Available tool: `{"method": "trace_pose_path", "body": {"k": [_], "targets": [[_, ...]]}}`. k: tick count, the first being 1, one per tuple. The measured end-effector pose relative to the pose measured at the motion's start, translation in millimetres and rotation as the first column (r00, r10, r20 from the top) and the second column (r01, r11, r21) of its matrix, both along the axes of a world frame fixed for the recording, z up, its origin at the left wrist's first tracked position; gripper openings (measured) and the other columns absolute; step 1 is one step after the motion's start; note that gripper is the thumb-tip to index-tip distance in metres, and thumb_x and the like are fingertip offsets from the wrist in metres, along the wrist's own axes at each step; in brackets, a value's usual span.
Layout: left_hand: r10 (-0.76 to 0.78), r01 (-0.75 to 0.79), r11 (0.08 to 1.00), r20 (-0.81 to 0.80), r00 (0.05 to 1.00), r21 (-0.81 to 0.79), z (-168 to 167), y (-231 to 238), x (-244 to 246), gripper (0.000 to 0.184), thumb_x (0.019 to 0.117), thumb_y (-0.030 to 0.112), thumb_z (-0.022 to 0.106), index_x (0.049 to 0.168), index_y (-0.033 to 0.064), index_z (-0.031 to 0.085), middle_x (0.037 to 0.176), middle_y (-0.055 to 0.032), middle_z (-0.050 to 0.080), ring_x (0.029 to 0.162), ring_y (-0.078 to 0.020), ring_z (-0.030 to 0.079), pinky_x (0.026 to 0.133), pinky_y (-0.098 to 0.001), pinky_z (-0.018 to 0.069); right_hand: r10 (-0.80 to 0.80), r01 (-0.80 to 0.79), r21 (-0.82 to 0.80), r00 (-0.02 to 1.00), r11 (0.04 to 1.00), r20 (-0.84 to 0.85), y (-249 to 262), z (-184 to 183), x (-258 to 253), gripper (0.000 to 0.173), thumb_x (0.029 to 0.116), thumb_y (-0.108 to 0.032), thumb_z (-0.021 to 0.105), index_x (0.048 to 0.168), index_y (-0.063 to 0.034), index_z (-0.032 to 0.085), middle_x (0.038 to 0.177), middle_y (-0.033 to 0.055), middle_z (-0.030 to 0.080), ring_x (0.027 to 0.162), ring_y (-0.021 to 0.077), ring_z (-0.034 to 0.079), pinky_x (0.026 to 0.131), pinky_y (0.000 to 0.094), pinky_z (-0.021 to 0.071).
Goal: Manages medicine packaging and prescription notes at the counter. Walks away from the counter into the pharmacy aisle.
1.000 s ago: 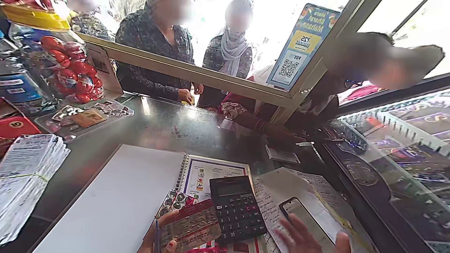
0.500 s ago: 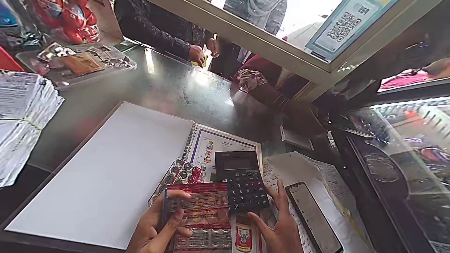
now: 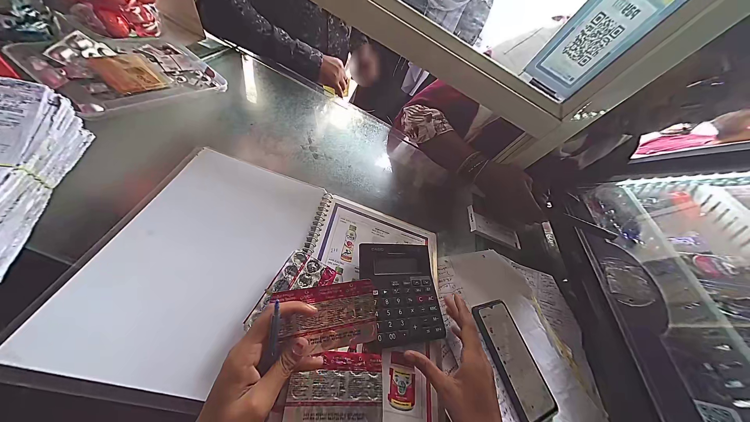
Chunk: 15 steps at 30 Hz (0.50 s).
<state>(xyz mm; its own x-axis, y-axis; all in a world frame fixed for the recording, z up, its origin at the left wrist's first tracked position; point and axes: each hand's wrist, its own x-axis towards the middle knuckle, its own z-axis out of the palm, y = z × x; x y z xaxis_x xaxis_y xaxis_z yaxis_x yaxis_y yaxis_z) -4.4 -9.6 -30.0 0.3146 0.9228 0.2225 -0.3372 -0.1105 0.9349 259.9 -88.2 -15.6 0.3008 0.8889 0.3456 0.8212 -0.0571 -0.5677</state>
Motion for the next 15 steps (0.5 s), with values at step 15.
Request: {"method": "trace_pose_path", "body": {"k": [15], "targets": [[-0.092,0.092,0.996,0.063,0.994,0.001,-1,2,-5,0.034,0.0961,-0.01,0.041,0.127,0.0011,0.051,0.124,0.0013,0.06,0.096,-0.005,0.071,0.081,-0.0269,0.0646,0.167,-0.166,-0.02,0.968,0.986,0.187,10,3,-7,0.097,0.088,-0.065,0.064,0.142,0.0134,0.047,0.15,0.0438,0.035,0.142,0.0494,0.036,0.117,0.0504,0.0279]]}}
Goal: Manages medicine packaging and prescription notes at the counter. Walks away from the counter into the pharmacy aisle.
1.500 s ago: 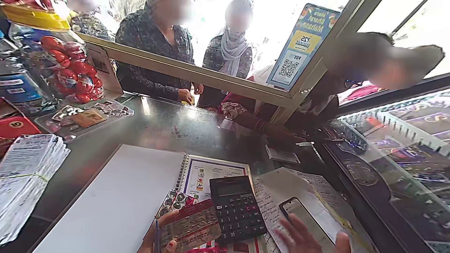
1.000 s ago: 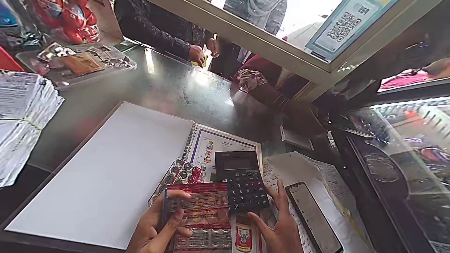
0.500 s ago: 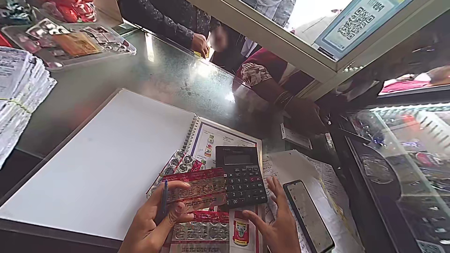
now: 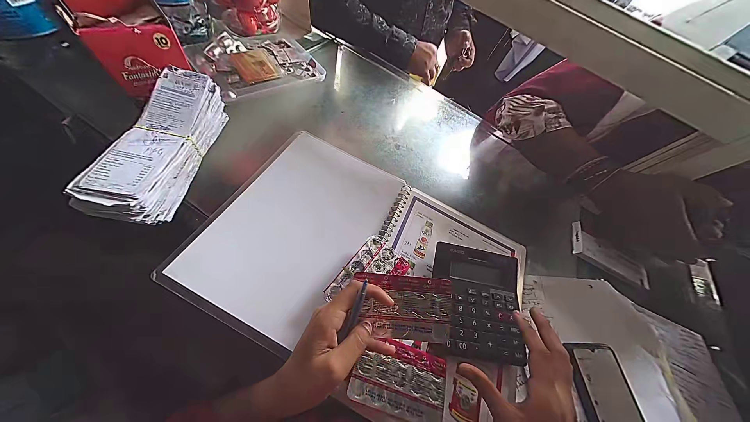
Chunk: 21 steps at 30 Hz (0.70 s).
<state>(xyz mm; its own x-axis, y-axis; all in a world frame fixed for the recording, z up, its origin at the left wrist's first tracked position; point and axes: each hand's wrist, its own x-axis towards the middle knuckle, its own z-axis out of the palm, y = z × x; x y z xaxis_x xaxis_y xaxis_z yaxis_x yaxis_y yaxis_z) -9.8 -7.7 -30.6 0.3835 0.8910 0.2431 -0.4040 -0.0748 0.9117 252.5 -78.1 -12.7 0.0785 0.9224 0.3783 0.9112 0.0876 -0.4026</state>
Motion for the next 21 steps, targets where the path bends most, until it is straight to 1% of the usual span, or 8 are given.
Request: {"method": "trace_pose_path", "body": {"k": [3,7,9,12,14,16,18,21], "targets": [[0.003,-0.003,1.0,-0.005,1.0,0.007,-0.3,0.4,0.6,0.033,0.0962,-0.009,0.041,0.126,0.0009,0.051,0.124,0.0011,0.061,0.097,-0.0054,0.071,0.082,-0.0269,0.0646,0.009,-0.01,0.005,1.0,1.0,0.01,-0.3,-0.6,-0.3,0.091,0.0955,-0.069,0.049,0.142,0.01,0.049,0.149,0.0421,0.038,0.143,0.0477,0.036,0.118,0.0491,0.0264],[-0.019,0.019,1.0,0.012,1.0,-0.013,0.8,0.5,-0.1,0.037,0.093,-0.011,0.039,0.126,0.0,0.051,0.124,0.0011,0.059,0.099,-0.0046,0.07,0.084,-0.027,0.064,0.015,-0.017,0.034,0.998,0.999,0.054,0.9,1.7,-0.2,0.079,0.1036,-0.06,0.04,0.134,0.0108,0.055,0.139,0.0351,0.055,0.139,0.0473,0.043,0.119,0.0485,0.0263],[-0.029,0.029,0.999,0.02,0.999,-0.015,0.6,0.2,-2.2,0.04,0.0911,-0.012,0.037,0.127,-0.0007,0.05,0.125,0.0006,0.059,0.1,-0.0049,0.07,0.085,-0.0274,0.0637,0.018,-0.019,0.051,1.0,0.999,0.024,-0.3,2.5,-2.4,0.069,0.107,-0.051,0.038,0.132,0.0103,0.055,0.135,0.0309,0.06,0.14,0.0412,0.044,0.119,0.0425,0.0262],[-0.012,0.012,1.0,0.027,1.0,0.003,-2.4,-0.3,-2.1,0.04,0.0914,-0.01,0.039,0.127,0.0028,0.052,0.124,0.0028,0.061,0.1,-0.0043,0.07,0.084,-0.027,0.064,0.033,-0.028,0.07,0.997,0.997,-0.072,-1.7,3.1,-2.6,0.053,0.1077,-0.041,0.039,0.132,0.0037,0.055,0.134,0.0222,0.061,0.141,0.0256,0.044,0.119,0.0338,0.0295],[0.016,-0.016,1.0,0.021,1.0,0.003,-4.5,-1.1,1.0,0.04,0.0922,-0.007,0.043,0.127,0.0083,0.055,0.123,0.0071,0.063,0.096,-0.0032,0.07,0.08,-0.0261,0.0646,0.014,-0.005,0.084,0.994,0.996,-0.108,-3.1,3.0,-1.5,0.047,0.1062,-0.036,0.04,0.131,0.0002,0.058,0.135,0.0187,0.062,0.14,0.024,0.046,0.118,0.036,0.0332],[0.039,-0.039,0.999,-0.008,0.999,-0.028,-2.8,-2.1,1.2,0.044,0.0899,-0.008,0.043,0.127,0.0125,0.055,0.123,0.0108,0.064,0.093,-0.0026,0.071,0.076,-0.0258,0.0653,-0.002,0.013,0.105,0.994,0.994,-0.105,-1.3,1.2,-0.6,0.042,0.1045,-0.032,0.039,0.127,-0.0023,0.059,0.134,0.0144,0.065,0.139,0.0258,0.047,0.115,0.0418,0.0346],[0.041,-0.044,0.996,-0.043,0.998,-0.071,1.8,-3.4,-0.5,0.047,0.0875,-0.012,0.04,0.126,0.0125,0.054,0.123,0.0107,0.064,0.094,-0.004,0.072,0.076,-0.0271,0.0658,-0.007,0.019,0.113,0.995,0.993,-0.101,0.2,0.2,-0.4,0.038,0.1042,-0.033,0.038,0.123,-0.0068,0.057,0.131,0.0087,0.067,0.14,0.0256,0.047,0.114,0.0461,0.0331],[0.035,-0.039,0.995,-0.052,0.998,-0.093,4.6,-4.3,-2.4,0.047,0.0882,-0.013,0.039,0.125,0.0115,0.053,0.122,0.0104,0.064,0.094,-0.0046,0.072,0.077,-0.0272,0.0659,-0.005,0.017,0.132,0.996,0.991,-0.091,0.4,1.4,-3.4,0.033,0.1051,-0.034,0.038,0.119,-0.0108,0.056,0.129,0.0044,0.069,0.141,0.0236,0.046,0.116,0.0452,0.0306]]}}
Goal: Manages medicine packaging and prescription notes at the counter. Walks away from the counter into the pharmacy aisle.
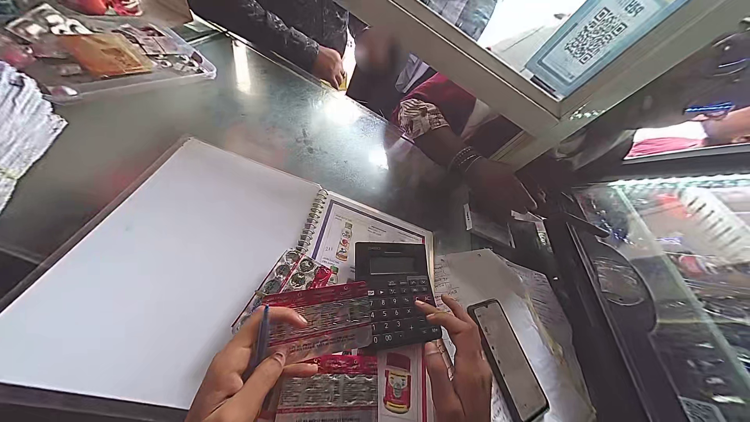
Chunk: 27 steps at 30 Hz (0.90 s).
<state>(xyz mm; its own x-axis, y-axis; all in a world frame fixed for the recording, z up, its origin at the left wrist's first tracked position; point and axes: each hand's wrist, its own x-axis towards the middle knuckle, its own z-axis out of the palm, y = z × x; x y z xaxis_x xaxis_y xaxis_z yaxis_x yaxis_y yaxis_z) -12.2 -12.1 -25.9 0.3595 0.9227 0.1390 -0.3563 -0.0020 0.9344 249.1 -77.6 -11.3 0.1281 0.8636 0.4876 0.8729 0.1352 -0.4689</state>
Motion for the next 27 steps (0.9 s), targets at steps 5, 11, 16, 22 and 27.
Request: {"method": "trace_pose_path", "body": {"k": [5,11,16,22,27], "targets": [[0.008,-0.008,1.0,0.025,1.0,-0.015,-1,0,0,0.047,0.0885,-0.013,0.038,0.125,0.0116,0.054,0.121,0.0092,0.064,0.094,-0.0062,0.072,0.076,-0.0275,0.066,-0.008,0.008,-0.009,1.0,1.0,0.026,-1,-1,-4,0.031,0.1051,-0.034,0.036,0.116,-0.0115,0.056,0.126,0.0039,0.07,0.141,0.0238,0.046,0.116,0.0453,0.0294],[0.005,-0.005,1.0,0.017,1.0,-0.016,0,-1,0,0.047,0.0886,-0.013,0.038,0.125,0.0116,0.054,0.12,0.0101,0.064,0.092,-0.0055,0.072,0.077,-0.0275,0.066,-0.046,0.05,-0.028,0.99,0.998,0.135,-3,2,-4,0.031,0.1022,-0.031,0.036,0.11,-0.0121,0.059,0.122,0.0044,0.072,0.137,0.0314,0.049,0.112,0.0514,0.0303],[0.011,-0.011,1.0,0.028,1.0,-0.011,0,0,1,0.046,0.0888,-0.013,0.038,0.125,0.0121,0.054,0.121,0.0102,0.064,0.094,-0.0059,0.072,0.077,-0.0281,0.0661,-0.024,0.05,-0.099,0.969,0.994,0.246,-2,16,-4,0.034,0.0987,-0.026,0.032,0.106,-0.0151,0.063,0.113,0.0003,0.074,0.133,0.0324,0.052,0.112,0.061,0.0216],[0.02,-0.019,1.0,0.026,0.999,-0.017,0,-1,0,0.045,0.0897,-0.012,0.038,0.124,0.0123,0.055,0.12,0.0106,0.065,0.095,-0.0059,0.072,0.077,-0.0283,0.066,0.081,-0.071,-0.05,0.965,0.996,0.248,-8,15,-27,0.033,0.1058,-0.029,0.03,0.102,-0.0182,0.06,0.11,-0.0026,0.074,0.137,0.023,0.05,0.119,0.0525,0.0172],[0.002,-0.002,1.0,0.017,1.0,-0.013,2,-1,-1,0.047,0.0895,-0.013,0.037,0.123,0.0146,0.055,0.12,0.0126,0.065,0.093,-0.0049,0.072,0.077,-0.0278,0.0659,0.084,-0.074,-0.065,0.981,0.995,0.176,-12,16,-20,0.029,0.1049,-0.025,0.029,0.104,-0.0184,0.057,0.114,-0.0041,0.074,0.141,0.0216,0.046,0.12,0.0534,0.0134]]}}
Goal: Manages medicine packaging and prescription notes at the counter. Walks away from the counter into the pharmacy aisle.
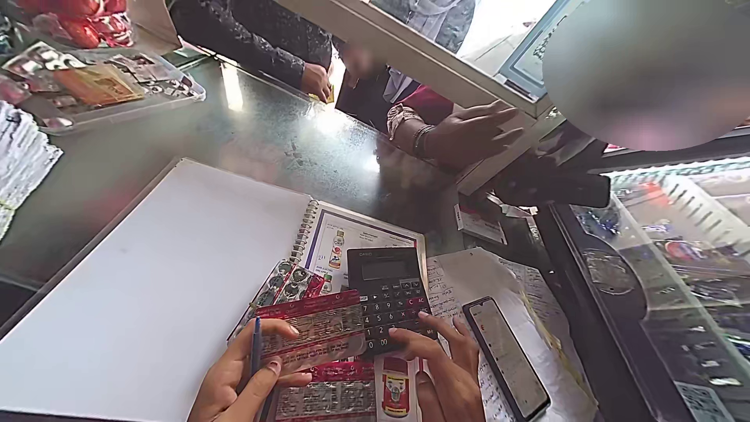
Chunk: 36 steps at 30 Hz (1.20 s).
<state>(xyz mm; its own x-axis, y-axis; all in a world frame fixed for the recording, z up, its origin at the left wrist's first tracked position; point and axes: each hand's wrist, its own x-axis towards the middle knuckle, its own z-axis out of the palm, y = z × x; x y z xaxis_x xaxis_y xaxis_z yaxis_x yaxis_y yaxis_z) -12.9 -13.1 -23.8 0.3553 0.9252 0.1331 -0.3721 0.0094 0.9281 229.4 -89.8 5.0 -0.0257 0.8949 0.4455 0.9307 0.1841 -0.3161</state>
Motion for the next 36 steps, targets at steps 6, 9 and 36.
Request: {"method": "trace_pose_path", "body": {"k": [6,9,36], "targets": [[-0.041,0.041,0.999,-0.001,0.999,-0.004,1,5,-1,0.049,0.0905,-0.012,0.038,0.122,0.0201,0.057,0.117,0.0164,0.068,0.094,-0.0043,0.073,0.078,-0.0279,0.0655,0.211,-0.09,0.222,0.762,0.971,-0.613,-4,-5,16,0.066,0.1044,-0.066,0.015,0.121,-0.0221,0.062,0.119,-0.0053,0.072,0.125,0.0088,0.06,0.11,0.0274,0.0438],[-0.046,0.046,0.999,-0.003,0.999,0.002,0,4,-2,0.049,0.0909,-0.012,0.038,0.122,0.0204,0.058,0.116,0.0157,0.069,0.094,-0.0043,0.073,0.079,-0.0277,0.0654,0.358,-0.151,0.335,0.167,0.93,-0.919,-7,1,18,0.074,0.0931,-0.081,0.022,0.129,-0.032,0.064,0.095,-0.0073,0.073,0.09,0.0089,0.069,0.084,0.0294,0.0553],[0.001,-0.001,1.0,-0.023,1.0,-0.007,5,1,1,0.048,0.087,-0.015,0.034,0.121,0.0123,0.054,0.116,0.0126,0.067,0.089,-0.0033,0.072,0.077,-0.0288,0.0655,-0.158,0.21,0.382,0.974,0.9,-0.163,-13,29,13,0.072,0.0973,-0.057,0.058,0.156,-0.0294,0.026,0.158,-0.0092,0.039,0.146,0.004,0.034,0.117,0.027,0.027]]}}
